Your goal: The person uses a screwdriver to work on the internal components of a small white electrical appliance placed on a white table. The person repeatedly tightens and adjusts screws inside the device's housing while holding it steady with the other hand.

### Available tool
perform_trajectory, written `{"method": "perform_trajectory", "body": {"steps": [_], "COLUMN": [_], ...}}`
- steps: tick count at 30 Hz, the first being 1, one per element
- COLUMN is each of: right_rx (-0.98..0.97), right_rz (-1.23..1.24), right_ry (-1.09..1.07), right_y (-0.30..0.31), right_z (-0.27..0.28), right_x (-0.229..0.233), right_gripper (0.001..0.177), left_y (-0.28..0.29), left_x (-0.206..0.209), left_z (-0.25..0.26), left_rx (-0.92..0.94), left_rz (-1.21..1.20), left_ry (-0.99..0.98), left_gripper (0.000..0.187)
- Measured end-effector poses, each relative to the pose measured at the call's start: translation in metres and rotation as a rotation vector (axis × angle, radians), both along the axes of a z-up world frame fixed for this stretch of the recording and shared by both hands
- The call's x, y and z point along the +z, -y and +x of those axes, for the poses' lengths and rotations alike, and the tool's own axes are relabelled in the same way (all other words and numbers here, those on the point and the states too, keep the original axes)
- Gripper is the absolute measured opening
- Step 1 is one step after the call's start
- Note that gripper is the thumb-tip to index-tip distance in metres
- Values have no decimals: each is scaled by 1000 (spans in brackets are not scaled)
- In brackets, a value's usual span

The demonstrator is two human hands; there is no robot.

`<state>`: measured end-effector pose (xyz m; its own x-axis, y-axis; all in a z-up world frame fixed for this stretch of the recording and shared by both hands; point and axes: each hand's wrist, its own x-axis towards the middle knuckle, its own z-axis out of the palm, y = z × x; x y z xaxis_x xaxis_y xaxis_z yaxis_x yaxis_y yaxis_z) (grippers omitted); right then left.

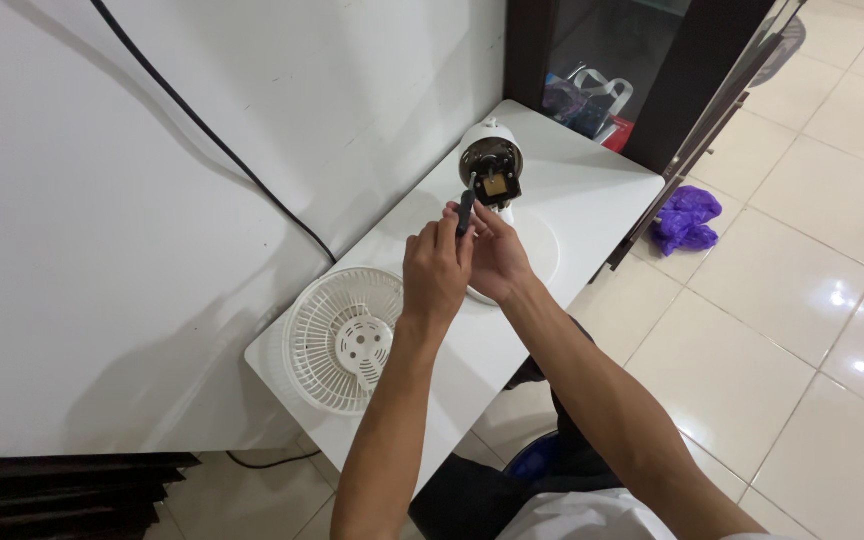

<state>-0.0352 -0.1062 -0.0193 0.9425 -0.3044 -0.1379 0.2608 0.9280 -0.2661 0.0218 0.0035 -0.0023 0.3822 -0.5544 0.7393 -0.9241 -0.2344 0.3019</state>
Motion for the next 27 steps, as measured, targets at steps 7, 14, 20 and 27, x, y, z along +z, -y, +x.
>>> {"method": "perform_trajectory", "body": {"steps": [7,14,20,27], "right_rx": [37,18,19,7], "right_rz": [-1,13,43,80], "right_ry": [92,8,12,4], "right_y": [1,8,2,-4], "right_z": [0,4,-2,-5], "right_x": [-7,-19,-4,1], "right_gripper": [25,25,30,23], "left_y": [-3,-1,3,2], "left_x": [6,9,-1,4], "left_z": [-6,-6,-8,-9], "left_rx": [-13,-79,-34,56], "left_rz": [-54,-61,-40,-75], "left_ry": [-44,-21,-31,-20], "left_gripper": [41,32,29,31]}}
